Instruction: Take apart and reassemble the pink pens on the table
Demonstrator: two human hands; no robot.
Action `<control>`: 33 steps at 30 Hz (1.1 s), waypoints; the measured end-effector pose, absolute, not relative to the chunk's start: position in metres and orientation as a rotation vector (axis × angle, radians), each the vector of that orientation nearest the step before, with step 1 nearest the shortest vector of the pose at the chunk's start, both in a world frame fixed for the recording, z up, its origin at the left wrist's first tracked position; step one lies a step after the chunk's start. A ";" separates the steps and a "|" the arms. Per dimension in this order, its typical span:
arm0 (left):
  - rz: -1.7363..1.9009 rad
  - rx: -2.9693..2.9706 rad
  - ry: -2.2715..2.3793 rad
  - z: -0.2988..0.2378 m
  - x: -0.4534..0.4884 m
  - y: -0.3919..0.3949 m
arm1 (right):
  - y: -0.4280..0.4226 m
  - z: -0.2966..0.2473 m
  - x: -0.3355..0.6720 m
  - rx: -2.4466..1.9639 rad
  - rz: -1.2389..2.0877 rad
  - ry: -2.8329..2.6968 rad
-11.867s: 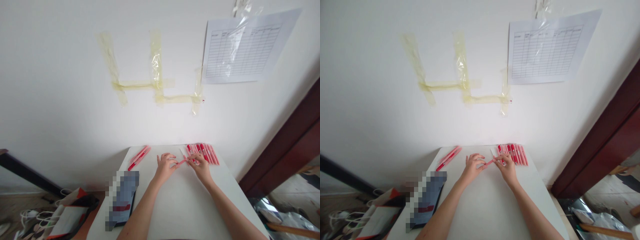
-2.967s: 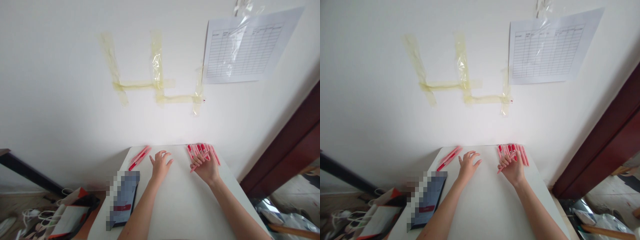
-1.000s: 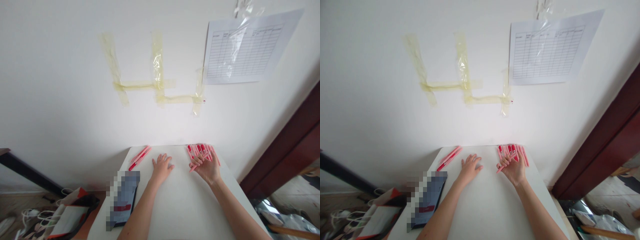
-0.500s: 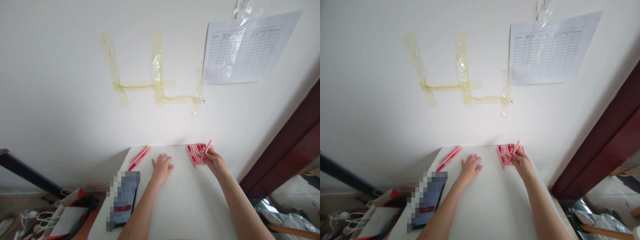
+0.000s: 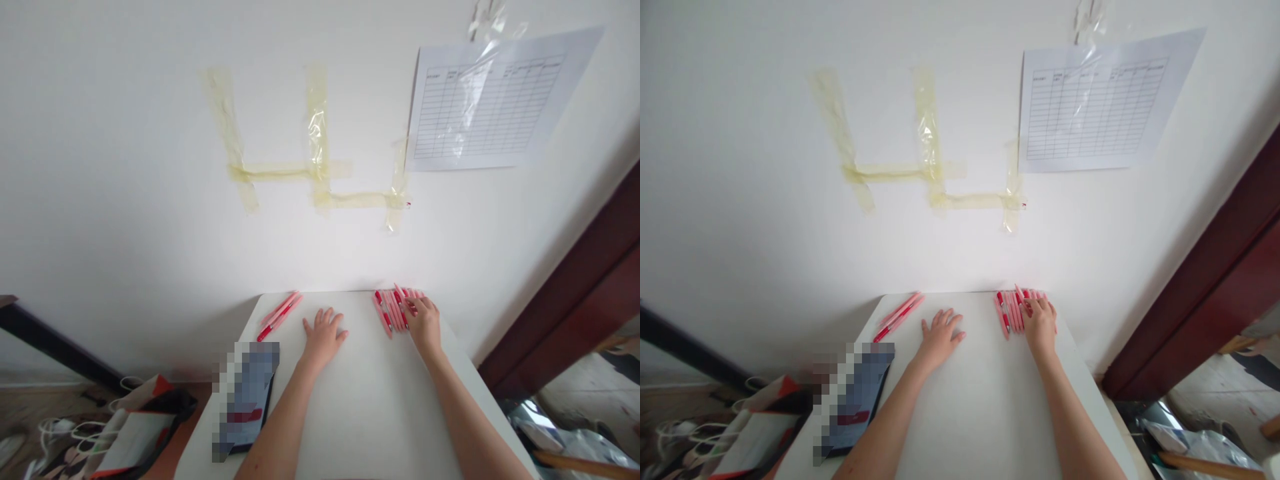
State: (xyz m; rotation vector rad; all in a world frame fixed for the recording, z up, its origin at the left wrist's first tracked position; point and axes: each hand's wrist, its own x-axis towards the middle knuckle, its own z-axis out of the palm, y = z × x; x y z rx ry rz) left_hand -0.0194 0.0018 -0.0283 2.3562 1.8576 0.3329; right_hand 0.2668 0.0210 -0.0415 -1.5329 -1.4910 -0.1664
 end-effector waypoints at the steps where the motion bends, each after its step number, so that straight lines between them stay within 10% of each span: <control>1: 0.327 2.359 1.859 -0.028 -0.019 0.002 | 0.024 -0.045 0.265 -1.586 -0.232 -1.510; 33: 0.440 2.301 1.988 -0.020 -0.020 0.001 | 0.014 -0.046 0.251 -1.845 -0.305 -1.541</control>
